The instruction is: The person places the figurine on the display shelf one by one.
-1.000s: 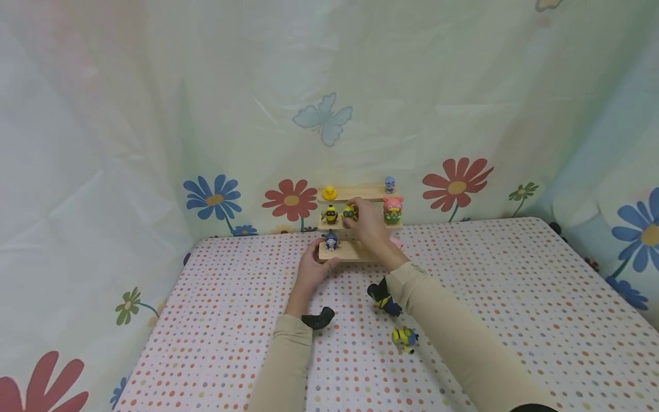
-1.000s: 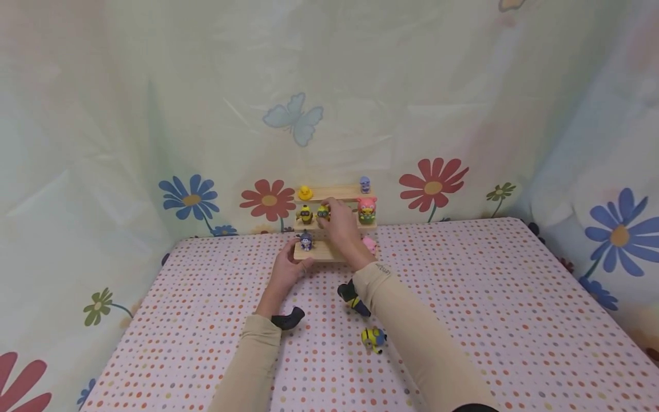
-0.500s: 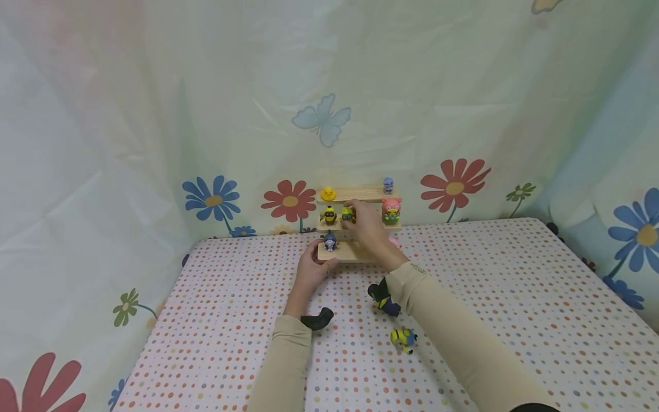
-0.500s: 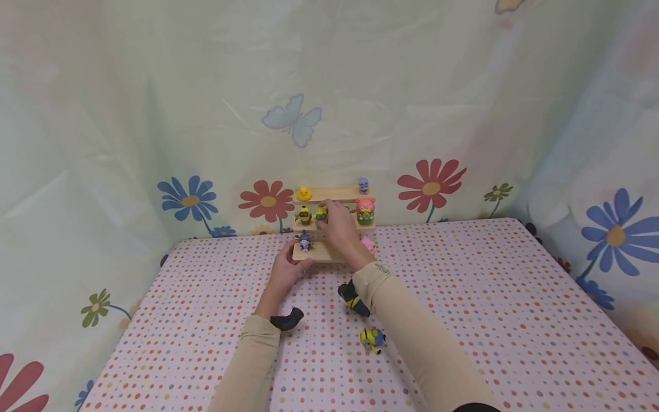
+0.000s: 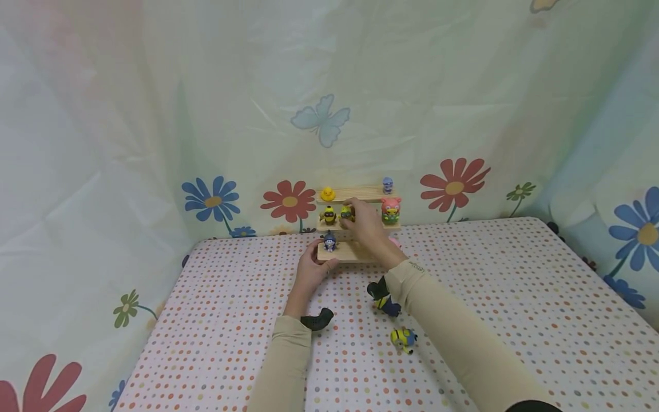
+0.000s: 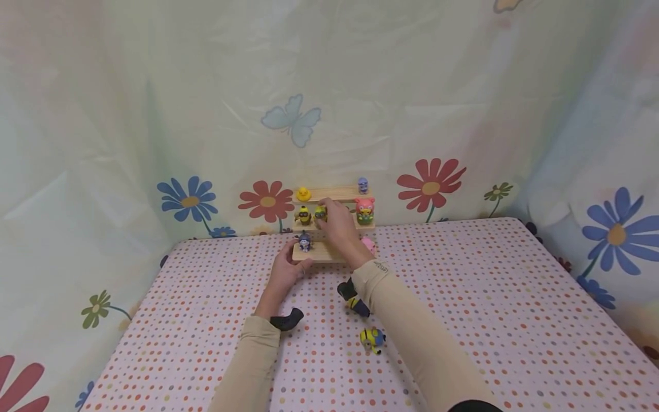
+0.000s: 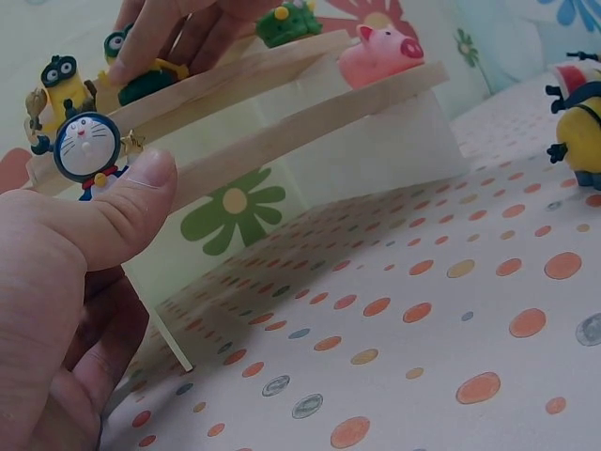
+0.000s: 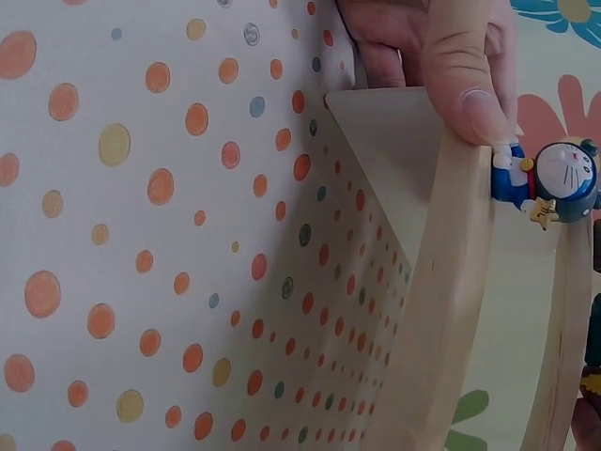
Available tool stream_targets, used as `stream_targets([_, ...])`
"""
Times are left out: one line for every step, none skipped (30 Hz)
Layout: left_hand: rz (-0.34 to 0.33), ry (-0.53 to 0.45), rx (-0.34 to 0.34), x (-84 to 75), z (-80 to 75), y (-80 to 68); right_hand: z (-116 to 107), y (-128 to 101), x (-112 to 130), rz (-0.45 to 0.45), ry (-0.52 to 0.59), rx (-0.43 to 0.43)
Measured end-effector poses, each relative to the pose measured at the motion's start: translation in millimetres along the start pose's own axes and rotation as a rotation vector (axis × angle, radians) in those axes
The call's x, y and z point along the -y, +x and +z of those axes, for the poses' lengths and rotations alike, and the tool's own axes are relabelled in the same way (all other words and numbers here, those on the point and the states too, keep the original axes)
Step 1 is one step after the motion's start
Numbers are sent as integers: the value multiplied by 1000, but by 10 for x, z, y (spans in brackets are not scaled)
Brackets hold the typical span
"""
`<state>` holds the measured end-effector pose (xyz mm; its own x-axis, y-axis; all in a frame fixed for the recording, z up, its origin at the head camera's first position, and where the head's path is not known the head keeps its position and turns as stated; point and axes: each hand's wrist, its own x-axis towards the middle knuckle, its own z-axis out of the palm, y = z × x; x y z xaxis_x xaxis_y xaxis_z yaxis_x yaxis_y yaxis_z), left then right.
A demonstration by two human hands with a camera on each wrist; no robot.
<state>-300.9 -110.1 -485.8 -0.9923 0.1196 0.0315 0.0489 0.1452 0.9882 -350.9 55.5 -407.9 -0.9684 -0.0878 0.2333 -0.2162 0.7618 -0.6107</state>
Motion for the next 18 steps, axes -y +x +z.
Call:
stream_targets([0, -4, 1, 4, 0, 2, 2, 1, -4, 0, 0, 2])
stream_targets([-4, -12, 1, 9, 0, 7, 4, 2, -8, -1, -2, 5])
stream_targets([-9, -17, 1, 16, 0, 15, 6, 1, -12, -2, -6, 8])
stream_targets([-3, -16, -6, 54, 2, 35, 8, 2, -13, -4, -10, 10])
stream_targets([0, -16, -14, 96, 3, 58, 10, 2, -16, -6, -16, 14])
stream_targets([-5, -18, -14, 100, -1, 64, 12, 3, -18, -10, -22, 15])
stream_targets([-8, -12, -17, 93, -2, 60, 16, 2, -18, -10, -28, 17])
stream_targets([-11, -10, -16, 91, -3, 58, 18, 0, -17, -8, -31, 19])
stream_targets([-10, -3, -16, 90, -4, 54, 18, -3, -18, -6, -32, 21])
stream_targets([-3, 4, -17, 90, -3, 50, 16, -8, -17, -6, -30, 21])
stream_targets([-10, 5, -11, 60, -5, 34, 12, -13, -18, -9, -29, 21])
stream_targets([-13, 10, -6, 28, -5, 17, 8, -20, -21, -16, -26, 17])
stream_targets([-5, 17, -7, 35, -2, 16, -7, -32, -20, -23, -23, 15])
stream_targets([-4, 13, -5, 74, 0, 38, -23, -47, -24, -37, -17, 11])
stream_targets([-3, 11, -5, 111, 0, 60, -42, -64, -26, -54, -15, 3])
stream_targets([-1, 13, -8, 145, 1, 79, -63, -86, -24, -67, -9, -6])
stream_targets([-2, 12, -8, 180, -3, 98, -87, -117, -21, -77, 0, -15])
stream_targets([1, 10, -12, 216, -8, 117, -113, -156, -12, -84, 11, -25])
